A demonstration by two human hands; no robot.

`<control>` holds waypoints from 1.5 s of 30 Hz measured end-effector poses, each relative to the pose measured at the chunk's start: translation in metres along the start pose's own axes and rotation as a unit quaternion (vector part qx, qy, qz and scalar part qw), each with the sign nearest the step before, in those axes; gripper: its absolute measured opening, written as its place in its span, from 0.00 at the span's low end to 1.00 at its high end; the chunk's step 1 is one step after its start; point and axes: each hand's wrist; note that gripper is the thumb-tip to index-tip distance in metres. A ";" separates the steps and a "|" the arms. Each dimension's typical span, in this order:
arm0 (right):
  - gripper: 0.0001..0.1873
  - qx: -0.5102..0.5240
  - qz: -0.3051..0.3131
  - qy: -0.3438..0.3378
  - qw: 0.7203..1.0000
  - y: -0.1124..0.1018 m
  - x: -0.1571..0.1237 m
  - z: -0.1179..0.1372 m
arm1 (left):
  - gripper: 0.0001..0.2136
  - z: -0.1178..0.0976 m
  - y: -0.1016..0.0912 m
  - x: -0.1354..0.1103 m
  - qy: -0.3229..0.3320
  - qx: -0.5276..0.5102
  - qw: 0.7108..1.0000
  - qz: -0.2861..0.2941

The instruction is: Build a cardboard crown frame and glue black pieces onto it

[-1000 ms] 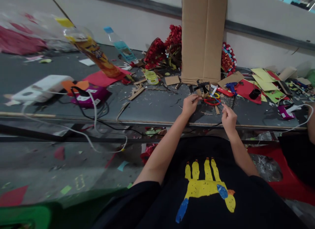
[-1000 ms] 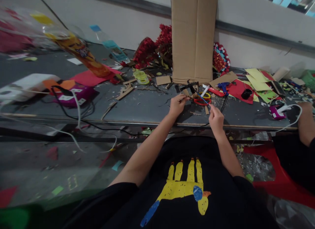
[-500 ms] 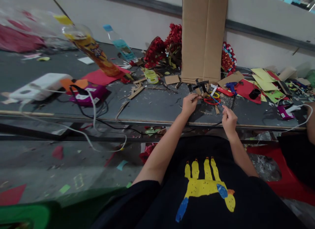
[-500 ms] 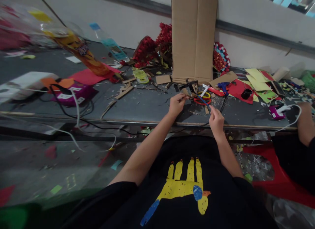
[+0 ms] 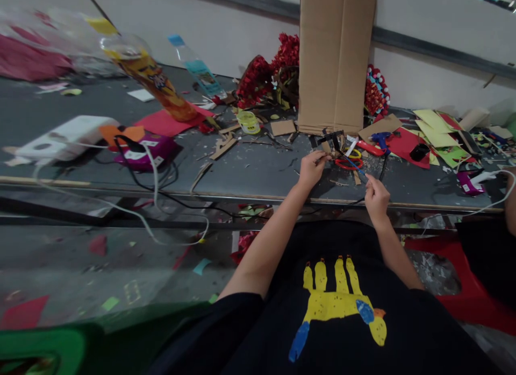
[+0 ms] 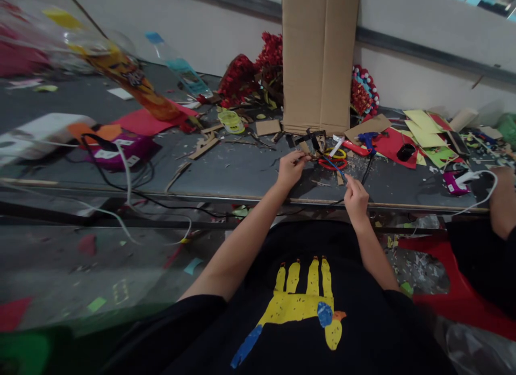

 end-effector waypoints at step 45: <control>0.22 0.015 -0.004 -0.046 0.999 0.008 -0.010 -0.006 | 0.08 0.001 0.000 0.001 -0.018 0.001 1.000 0.003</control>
Point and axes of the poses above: each hand's wrist, its own x-axis towards the middle knuckle, its own y-axis out of the palm, z = x × y, and after that the axes turned 9 degrees about z, right-handed
